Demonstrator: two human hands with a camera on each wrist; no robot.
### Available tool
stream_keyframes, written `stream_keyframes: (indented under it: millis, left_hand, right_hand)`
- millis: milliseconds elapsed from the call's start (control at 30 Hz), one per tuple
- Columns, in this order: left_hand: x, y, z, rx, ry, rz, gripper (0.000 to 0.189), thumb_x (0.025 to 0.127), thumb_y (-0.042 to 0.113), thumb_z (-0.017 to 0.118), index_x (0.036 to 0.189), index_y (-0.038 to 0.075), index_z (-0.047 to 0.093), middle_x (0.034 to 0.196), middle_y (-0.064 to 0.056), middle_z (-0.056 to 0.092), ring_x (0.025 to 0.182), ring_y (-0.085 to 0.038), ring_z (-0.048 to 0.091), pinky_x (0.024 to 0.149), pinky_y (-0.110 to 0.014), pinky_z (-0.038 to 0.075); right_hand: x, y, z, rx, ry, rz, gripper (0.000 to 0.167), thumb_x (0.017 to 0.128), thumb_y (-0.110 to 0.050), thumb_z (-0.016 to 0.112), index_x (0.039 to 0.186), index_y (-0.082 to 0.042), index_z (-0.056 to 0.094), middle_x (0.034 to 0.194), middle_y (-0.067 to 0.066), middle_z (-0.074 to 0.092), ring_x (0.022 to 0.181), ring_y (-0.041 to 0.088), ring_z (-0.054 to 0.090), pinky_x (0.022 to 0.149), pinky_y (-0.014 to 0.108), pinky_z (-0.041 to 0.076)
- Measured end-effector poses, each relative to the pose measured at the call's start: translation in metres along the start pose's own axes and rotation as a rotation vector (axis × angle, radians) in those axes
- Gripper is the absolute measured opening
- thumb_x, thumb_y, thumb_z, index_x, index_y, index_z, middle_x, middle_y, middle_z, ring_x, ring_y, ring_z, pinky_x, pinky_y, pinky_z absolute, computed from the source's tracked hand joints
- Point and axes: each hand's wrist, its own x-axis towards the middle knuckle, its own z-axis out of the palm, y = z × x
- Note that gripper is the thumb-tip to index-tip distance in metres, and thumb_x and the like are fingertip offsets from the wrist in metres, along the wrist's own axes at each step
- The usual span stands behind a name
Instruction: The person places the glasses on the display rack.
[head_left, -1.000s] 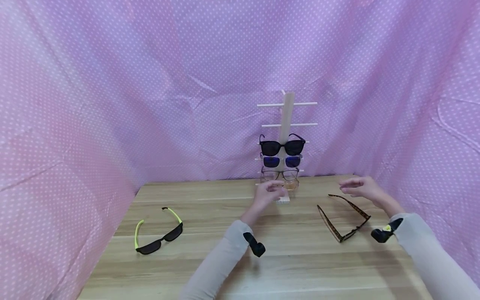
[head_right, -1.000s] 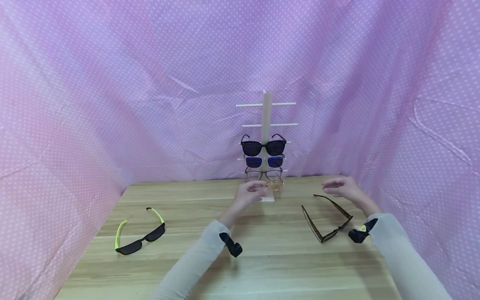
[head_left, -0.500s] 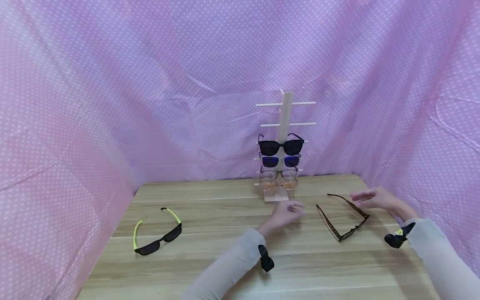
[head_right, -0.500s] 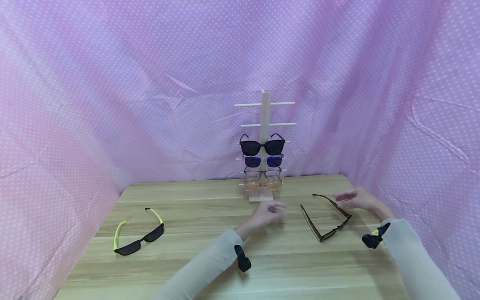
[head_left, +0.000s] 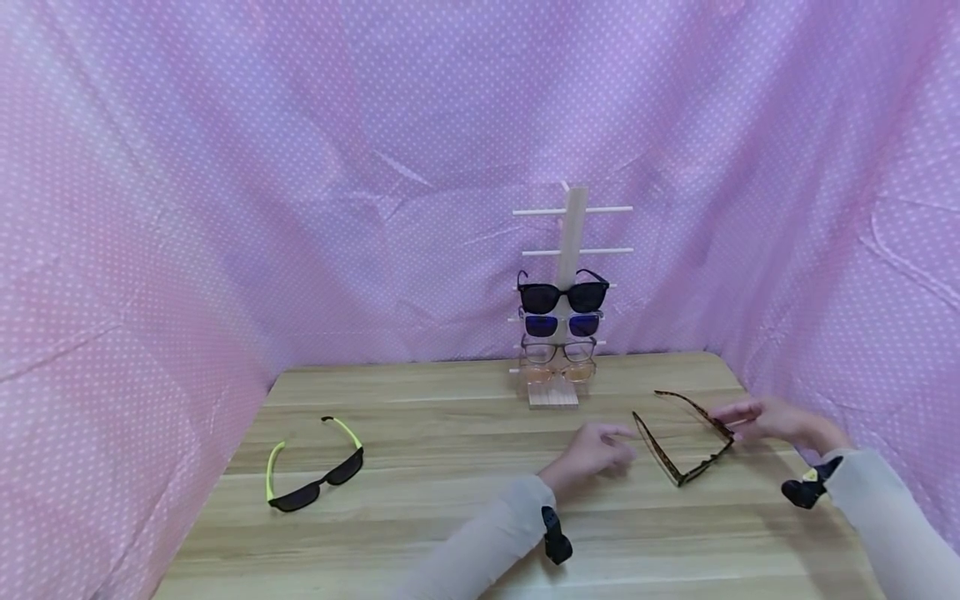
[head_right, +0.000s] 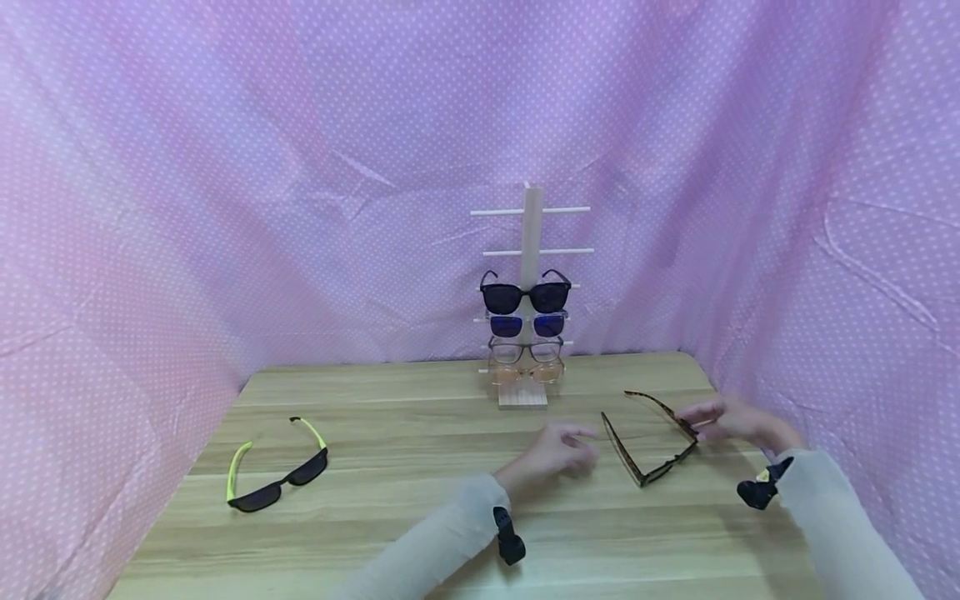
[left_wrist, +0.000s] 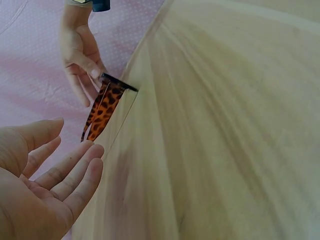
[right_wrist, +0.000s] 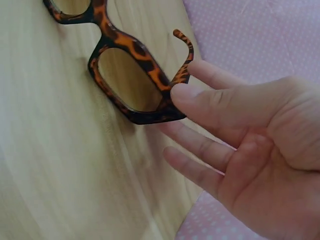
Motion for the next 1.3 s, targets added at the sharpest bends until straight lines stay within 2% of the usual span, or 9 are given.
stream_keyframes:
  millis: [133, 300, 400, 567, 733, 1000, 1167, 1300]
  left_hand:
    - [0.000, -0.003, 0.005, 0.007, 0.007, 0.008, 0.033, 0.088, 0.001, 0.075, 0.121, 0.005, 0.074, 0.095, -0.018, 0.078, 0.082, -0.038, 0.076, 0.067, -0.036, 0.064]
    - [-0.002, -0.005, 0.008, 0.016, 0.012, 0.015, 0.032, 0.087, 0.001, 0.075, 0.119, 0.006, 0.075, 0.094, -0.016, 0.079, 0.076, -0.032, 0.076, 0.063, -0.033, 0.063]
    - [-0.003, -0.008, 0.010, 0.020, 0.008, 0.006, 0.029, 0.087, 0.003, 0.077, 0.116, 0.008, 0.076, 0.091, -0.013, 0.080, 0.075, -0.026, 0.076, 0.061, -0.032, 0.062]
    - [-0.003, -0.012, 0.012, 0.002, -0.007, 0.007, 0.030, 0.087, 0.000, 0.077, 0.116, 0.006, 0.076, 0.091, -0.015, 0.079, 0.079, -0.030, 0.077, 0.062, -0.032, 0.063]
    - [-0.002, -0.014, 0.012, -0.012, -0.012, 0.017, 0.031, 0.086, 0.001, 0.078, 0.118, 0.002, 0.075, 0.090, -0.016, 0.079, 0.078, -0.030, 0.077, 0.062, -0.031, 0.063]
    - [-0.004, -0.014, 0.015, -0.008, 0.002, 0.015, 0.032, 0.084, -0.002, 0.080, 0.115, 0.000, 0.076, 0.084, -0.016, 0.079, 0.075, -0.026, 0.076, 0.062, -0.030, 0.062]
    - [-0.006, -0.014, 0.012, 0.029, 0.023, 0.041, 0.029, 0.082, -0.003, 0.081, 0.111, -0.002, 0.077, 0.082, -0.014, 0.079, 0.067, -0.013, 0.072, 0.059, -0.025, 0.060]
    - [-0.006, -0.014, 0.009, 0.045, 0.043, 0.039, 0.027, 0.081, -0.004, 0.082, 0.108, -0.001, 0.078, 0.085, -0.011, 0.079, 0.066, -0.011, 0.070, 0.059, -0.024, 0.059]
  right_hand:
    - [0.000, 0.000, 0.004, 0.019, 0.019, 0.013, 0.053, 0.093, -0.009, 0.069, 0.141, 0.009, 0.052, 0.143, 0.033, 0.053, 0.114, 0.000, 0.062, 0.091, 0.022, 0.051]
    - [0.001, 0.003, 0.009, 0.040, 0.029, -0.027, 0.049, 0.095, -0.006, 0.066, 0.138, 0.013, 0.051, 0.139, 0.037, 0.053, 0.111, -0.002, 0.063, 0.089, 0.018, 0.053]
    - [0.003, 0.005, 0.012, 0.064, 0.019, -0.019, 0.046, 0.097, -0.005, 0.064, 0.137, 0.014, 0.052, 0.139, 0.035, 0.055, 0.109, 0.000, 0.065, 0.089, 0.019, 0.055]
    - [0.008, 0.008, 0.016, 0.113, -0.008, -0.007, 0.044, 0.099, -0.005, 0.061, 0.138, 0.015, 0.051, 0.139, 0.028, 0.060, 0.107, 0.009, 0.069, 0.091, 0.026, 0.058]
    - [0.015, 0.009, 0.019, 0.176, -0.039, -0.014, 0.045, 0.101, -0.003, 0.058, 0.139, 0.018, 0.047, 0.139, 0.032, 0.057, 0.109, 0.015, 0.071, 0.094, 0.028, 0.058]
    - [0.024, 0.003, 0.026, 0.183, -0.057, 0.000, 0.043, 0.101, -0.003, 0.058, 0.139, 0.016, 0.049, 0.128, 0.012, 0.070, 0.106, 0.010, 0.069, 0.093, 0.027, 0.058]
    - [0.028, 0.001, 0.028, 0.203, -0.078, -0.012, 0.043, 0.101, -0.004, 0.058, 0.138, 0.016, 0.050, 0.124, 0.010, 0.072, 0.107, 0.010, 0.069, 0.093, 0.023, 0.057]
    - [0.032, 0.000, 0.028, 0.203, -0.100, -0.051, 0.043, 0.101, -0.003, 0.057, 0.138, 0.017, 0.049, 0.126, 0.006, 0.071, 0.108, 0.006, 0.067, 0.092, 0.021, 0.056]
